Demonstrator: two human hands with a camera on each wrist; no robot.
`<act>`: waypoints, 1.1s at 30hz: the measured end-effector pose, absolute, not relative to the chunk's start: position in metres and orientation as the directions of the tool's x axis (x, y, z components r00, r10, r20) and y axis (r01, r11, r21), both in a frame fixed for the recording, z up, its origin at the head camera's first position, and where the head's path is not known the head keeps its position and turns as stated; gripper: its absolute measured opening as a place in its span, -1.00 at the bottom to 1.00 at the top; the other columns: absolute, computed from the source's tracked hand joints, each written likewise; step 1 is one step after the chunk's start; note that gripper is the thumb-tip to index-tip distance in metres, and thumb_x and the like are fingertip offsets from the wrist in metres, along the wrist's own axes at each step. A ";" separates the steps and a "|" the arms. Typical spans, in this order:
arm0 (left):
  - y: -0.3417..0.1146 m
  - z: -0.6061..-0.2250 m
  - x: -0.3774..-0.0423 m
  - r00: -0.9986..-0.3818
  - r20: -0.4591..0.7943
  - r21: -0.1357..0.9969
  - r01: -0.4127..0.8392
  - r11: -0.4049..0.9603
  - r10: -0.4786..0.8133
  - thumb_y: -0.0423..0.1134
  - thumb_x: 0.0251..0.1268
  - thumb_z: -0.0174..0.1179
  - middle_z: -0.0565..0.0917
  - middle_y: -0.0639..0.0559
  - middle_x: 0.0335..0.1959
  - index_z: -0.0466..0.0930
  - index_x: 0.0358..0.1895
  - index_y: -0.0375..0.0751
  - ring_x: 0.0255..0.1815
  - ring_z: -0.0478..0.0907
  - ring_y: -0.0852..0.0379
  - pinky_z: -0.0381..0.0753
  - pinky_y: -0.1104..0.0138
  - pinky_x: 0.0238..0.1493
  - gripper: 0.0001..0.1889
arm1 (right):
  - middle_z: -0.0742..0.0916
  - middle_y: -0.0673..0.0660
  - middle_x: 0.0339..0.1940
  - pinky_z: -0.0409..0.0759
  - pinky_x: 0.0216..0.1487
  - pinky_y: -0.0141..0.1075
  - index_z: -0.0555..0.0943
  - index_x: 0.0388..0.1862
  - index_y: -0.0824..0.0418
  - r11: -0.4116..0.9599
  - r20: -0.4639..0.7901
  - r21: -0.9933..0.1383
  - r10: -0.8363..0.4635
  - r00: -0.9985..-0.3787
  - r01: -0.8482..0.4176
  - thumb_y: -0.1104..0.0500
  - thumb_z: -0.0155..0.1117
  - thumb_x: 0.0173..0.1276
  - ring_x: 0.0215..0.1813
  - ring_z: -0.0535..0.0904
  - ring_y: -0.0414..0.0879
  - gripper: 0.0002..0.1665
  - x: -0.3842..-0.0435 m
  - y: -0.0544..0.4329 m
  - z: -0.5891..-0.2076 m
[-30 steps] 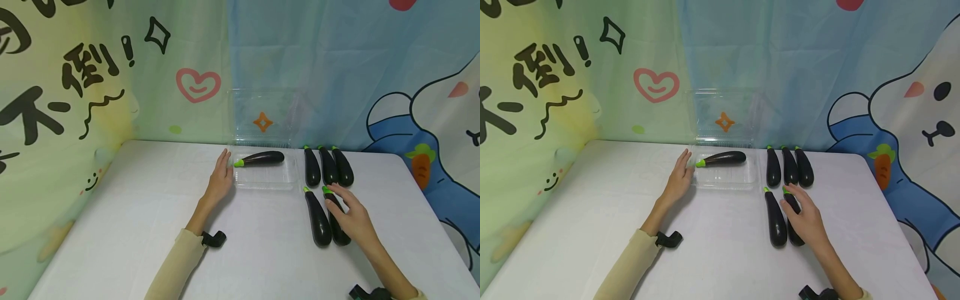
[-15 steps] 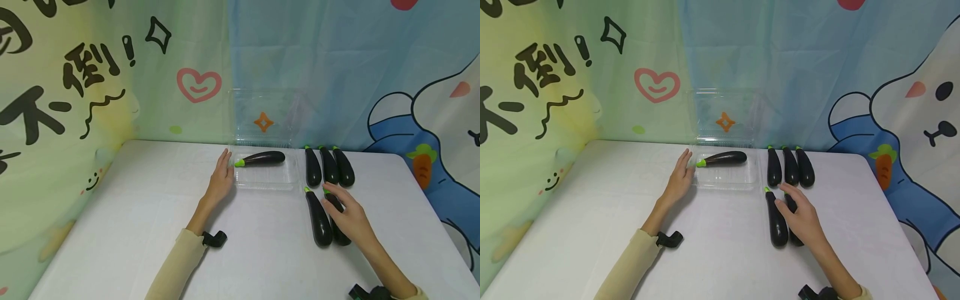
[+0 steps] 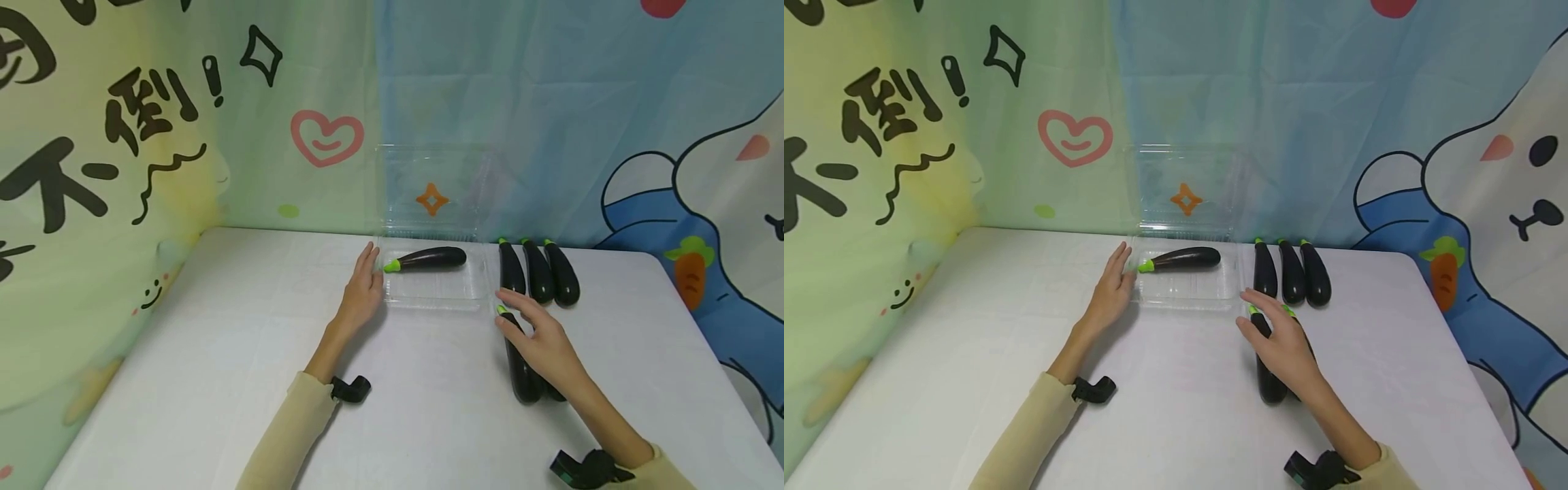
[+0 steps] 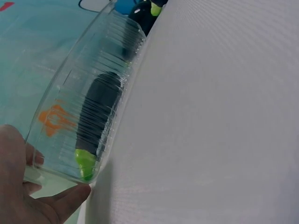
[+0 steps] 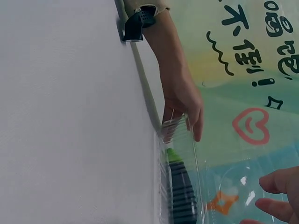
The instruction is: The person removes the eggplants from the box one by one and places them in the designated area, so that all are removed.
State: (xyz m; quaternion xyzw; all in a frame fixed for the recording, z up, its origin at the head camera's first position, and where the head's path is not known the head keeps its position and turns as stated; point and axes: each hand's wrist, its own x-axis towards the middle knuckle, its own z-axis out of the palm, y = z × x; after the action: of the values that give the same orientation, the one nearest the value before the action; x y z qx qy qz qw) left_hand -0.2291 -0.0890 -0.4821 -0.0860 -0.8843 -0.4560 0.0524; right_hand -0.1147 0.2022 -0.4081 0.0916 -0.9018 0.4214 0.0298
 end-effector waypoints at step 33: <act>-0.090 -0.482 -0.229 -0.981 0.162 0.798 0.196 0.570 0.111 -0.24 0.48 -0.24 0.02 0.06 0.60 0.09 0.51 -0.21 0.58 0.05 0.01 0.20 0.05 0.50 -0.45 | 0.47 0.21 0.42 0.40 0.32 0.16 0.38 0.42 0.16 0.615 0.071 -0.675 -0.495 -0.866 -0.407 0.11 0.28 0.36 0.40 0.39 0.20 -0.34 -0.198 0.153 -0.392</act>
State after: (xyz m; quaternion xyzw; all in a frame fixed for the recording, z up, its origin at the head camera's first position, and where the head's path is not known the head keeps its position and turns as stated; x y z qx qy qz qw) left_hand -0.2290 -0.0899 -0.4816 -0.0867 -0.8848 -0.4555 0.0469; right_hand -0.1982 0.1529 -0.3920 0.2514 -0.8966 0.3594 -0.0613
